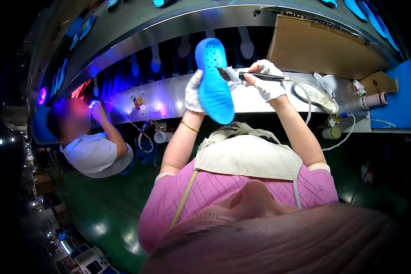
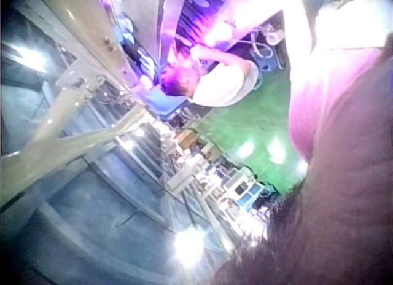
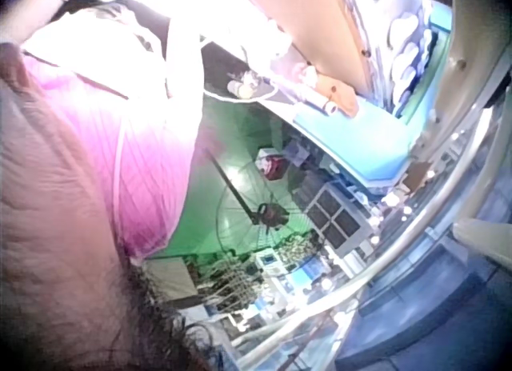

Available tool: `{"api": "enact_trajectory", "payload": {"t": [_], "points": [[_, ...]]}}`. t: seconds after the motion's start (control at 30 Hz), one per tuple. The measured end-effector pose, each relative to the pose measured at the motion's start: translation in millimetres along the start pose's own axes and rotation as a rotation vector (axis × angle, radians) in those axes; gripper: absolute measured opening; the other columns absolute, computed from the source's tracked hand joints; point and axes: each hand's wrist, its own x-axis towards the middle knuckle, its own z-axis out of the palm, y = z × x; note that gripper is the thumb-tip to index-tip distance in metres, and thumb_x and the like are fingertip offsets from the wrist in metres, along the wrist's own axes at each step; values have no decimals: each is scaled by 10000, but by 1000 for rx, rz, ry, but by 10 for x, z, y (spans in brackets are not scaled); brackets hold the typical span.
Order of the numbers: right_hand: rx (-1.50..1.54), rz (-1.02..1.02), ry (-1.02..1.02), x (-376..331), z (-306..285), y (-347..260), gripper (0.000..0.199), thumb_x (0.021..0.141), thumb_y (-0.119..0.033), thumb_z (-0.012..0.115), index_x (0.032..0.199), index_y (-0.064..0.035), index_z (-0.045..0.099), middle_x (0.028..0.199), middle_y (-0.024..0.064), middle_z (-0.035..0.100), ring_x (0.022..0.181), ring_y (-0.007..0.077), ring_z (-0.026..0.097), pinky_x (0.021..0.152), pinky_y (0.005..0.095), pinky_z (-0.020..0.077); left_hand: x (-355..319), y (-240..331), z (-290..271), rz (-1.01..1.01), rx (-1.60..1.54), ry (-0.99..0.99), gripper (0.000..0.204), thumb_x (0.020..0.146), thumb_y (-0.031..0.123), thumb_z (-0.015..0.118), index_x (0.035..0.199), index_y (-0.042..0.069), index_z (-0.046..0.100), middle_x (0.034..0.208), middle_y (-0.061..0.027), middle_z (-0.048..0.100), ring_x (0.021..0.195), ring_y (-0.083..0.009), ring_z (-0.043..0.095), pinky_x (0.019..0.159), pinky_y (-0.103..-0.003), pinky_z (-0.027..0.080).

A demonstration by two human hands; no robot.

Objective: The person picks up shoe soles from a conveyor belt, applies liquid over each sole using a handheld brush applicator, and places the soles back onto the conveyor belt.

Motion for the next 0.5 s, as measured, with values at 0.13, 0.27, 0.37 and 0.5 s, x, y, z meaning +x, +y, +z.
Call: {"api": "enact_trajectory", "payload": {"t": [0.13,0.27,0.37,0.5], "points": [[-10,-239,126,137,-21,-60,137,787,-29,681,866,-44,570,807,61,643,729,104,624,669,225,505,20,-421,330,26,55,-34,673,852,482,580,1358,92,369,1245,-158,523,1116,-286,536,994,-440,421],[-165,-273,90,48,122,-89,159,783,3,667,896,-39,562,809,74,645,701,109,631,641,243,518,98,-433,282,-13,143,113,756,819,638,503,1325,86,392,1209,-143,526,1080,-272,543,967,-412,447],[120,-127,-66,-89,106,-180,158,784,37,633,893,-33,543,816,115,640,708,135,637,641,257,524,82,-423,355,82,140,42,797,818,665,466,1328,61,363,1254,-148,486,1103,-274,523,960,-412,449],[-216,-278,-42,49,80,6,153,786,44,629,888,-36,547,861,99,636,714,134,626,672,253,512,162,-398,390,3,107,29,872,790,697,467,1336,27,351,1263,-155,490,1122,-290,514,987,-426,423]]}}
